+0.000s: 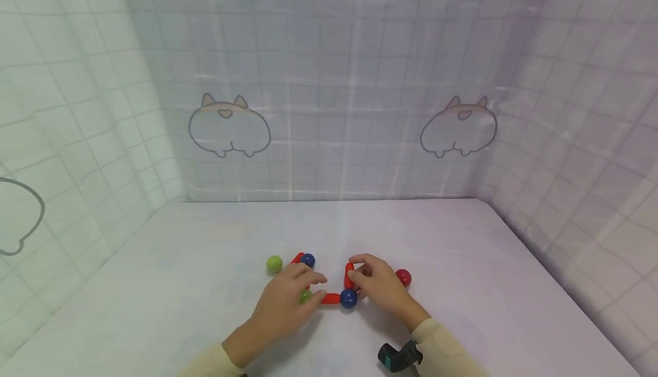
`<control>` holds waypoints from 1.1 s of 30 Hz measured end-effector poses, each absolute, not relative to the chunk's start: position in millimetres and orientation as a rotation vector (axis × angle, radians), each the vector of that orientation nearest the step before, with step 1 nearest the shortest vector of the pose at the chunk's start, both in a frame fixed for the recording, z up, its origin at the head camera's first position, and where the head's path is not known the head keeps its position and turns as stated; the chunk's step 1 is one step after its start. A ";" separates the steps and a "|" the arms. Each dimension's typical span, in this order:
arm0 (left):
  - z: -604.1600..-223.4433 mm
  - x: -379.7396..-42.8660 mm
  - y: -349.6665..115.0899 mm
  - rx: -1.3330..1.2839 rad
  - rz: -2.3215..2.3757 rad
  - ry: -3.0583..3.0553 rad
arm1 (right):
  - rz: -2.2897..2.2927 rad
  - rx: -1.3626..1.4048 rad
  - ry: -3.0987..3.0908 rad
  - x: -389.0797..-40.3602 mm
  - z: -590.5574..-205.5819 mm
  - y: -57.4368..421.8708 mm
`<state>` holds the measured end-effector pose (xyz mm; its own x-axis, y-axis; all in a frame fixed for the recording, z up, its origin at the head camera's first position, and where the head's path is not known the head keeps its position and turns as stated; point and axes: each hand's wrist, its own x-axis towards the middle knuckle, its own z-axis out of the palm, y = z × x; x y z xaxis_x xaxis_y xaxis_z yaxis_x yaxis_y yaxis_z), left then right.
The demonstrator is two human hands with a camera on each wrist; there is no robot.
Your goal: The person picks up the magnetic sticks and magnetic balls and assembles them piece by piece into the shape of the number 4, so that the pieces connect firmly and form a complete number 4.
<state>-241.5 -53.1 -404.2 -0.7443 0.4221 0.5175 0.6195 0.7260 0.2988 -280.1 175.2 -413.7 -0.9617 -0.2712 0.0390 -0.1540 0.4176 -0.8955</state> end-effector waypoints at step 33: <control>-409.2 -245.9 -17.8 -0.923 -0.610 -2.635 | -1.636 -0.414 2.505 -278.0 -409.8 184.8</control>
<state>-245.9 -17.8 -409.2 -0.7557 0.5240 0.3929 0.6434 0.7062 0.2955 -278.0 184.8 -409.8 -0.9553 -0.2919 0.0476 -0.1610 0.3782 -0.9116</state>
